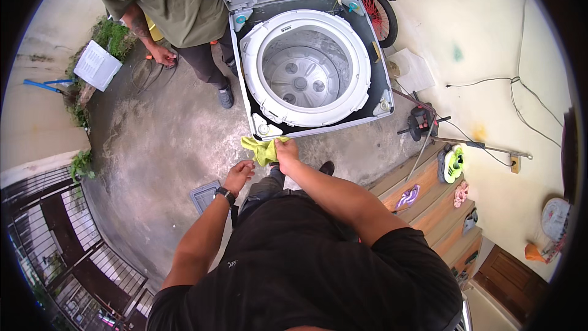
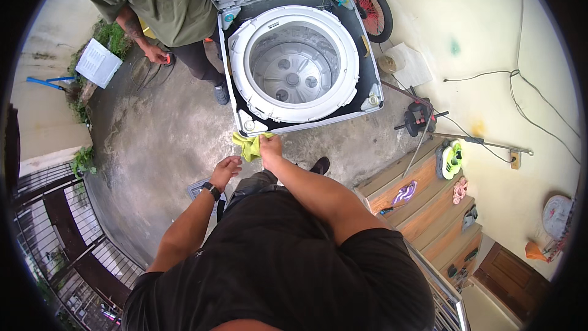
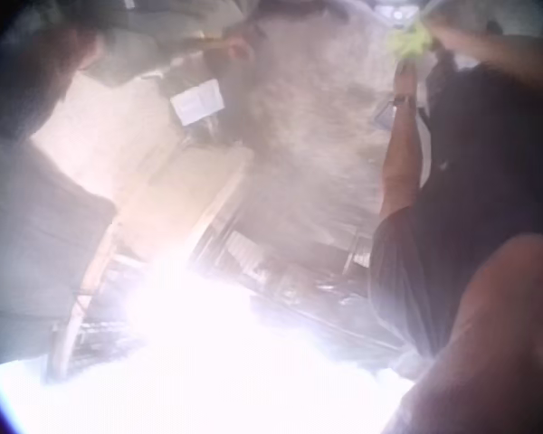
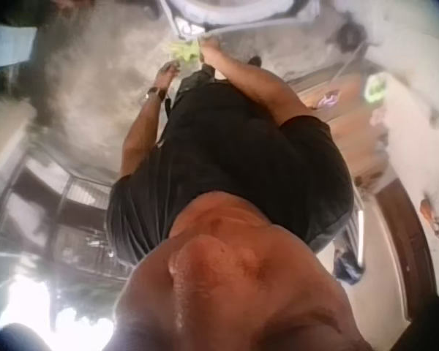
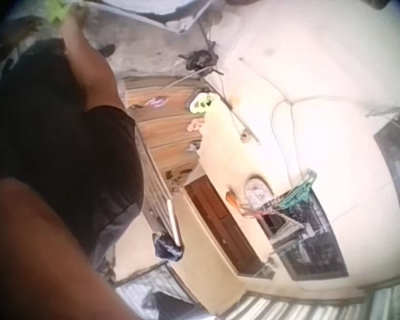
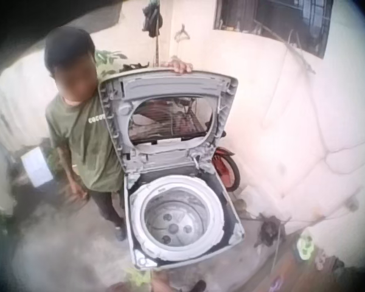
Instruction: The person wipes the upper rim of the washing machine drum using a cloth and cleans the detergent dispenser area by hand.
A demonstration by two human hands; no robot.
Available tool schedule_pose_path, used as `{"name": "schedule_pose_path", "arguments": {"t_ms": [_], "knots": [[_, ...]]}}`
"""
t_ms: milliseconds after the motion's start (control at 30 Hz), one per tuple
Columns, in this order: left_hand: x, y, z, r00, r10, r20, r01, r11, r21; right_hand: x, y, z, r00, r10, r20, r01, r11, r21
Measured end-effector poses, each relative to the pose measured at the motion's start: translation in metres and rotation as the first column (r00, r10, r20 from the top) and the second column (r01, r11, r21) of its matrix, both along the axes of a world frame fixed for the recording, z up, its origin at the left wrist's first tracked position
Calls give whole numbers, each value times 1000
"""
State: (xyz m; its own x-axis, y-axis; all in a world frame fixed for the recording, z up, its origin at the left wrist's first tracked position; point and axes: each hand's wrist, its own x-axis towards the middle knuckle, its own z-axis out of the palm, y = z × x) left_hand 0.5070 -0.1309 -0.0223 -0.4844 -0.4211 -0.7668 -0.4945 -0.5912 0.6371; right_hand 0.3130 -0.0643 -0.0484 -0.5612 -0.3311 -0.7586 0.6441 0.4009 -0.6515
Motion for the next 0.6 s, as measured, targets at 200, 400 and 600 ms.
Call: {"name": "schedule_pose_path", "arguments": {"t_ms": [200, 400, 600], "knots": [[-57, -3, 23, 962, 272, -24, -263, 945, 192, 37, -32, -15, 989, 81, -127, -62, 987, 149], [-49, -4, 31, 982, 187, -16, -185, 979, 86, 28, -23, -15, 993, 11, 120, -8, 1000, -21], [-85, 19, 27, 981, 179, -78, -167, 976, 141, -9, 4, 9, 998, 46, -48, -42, 996, 73]]}}
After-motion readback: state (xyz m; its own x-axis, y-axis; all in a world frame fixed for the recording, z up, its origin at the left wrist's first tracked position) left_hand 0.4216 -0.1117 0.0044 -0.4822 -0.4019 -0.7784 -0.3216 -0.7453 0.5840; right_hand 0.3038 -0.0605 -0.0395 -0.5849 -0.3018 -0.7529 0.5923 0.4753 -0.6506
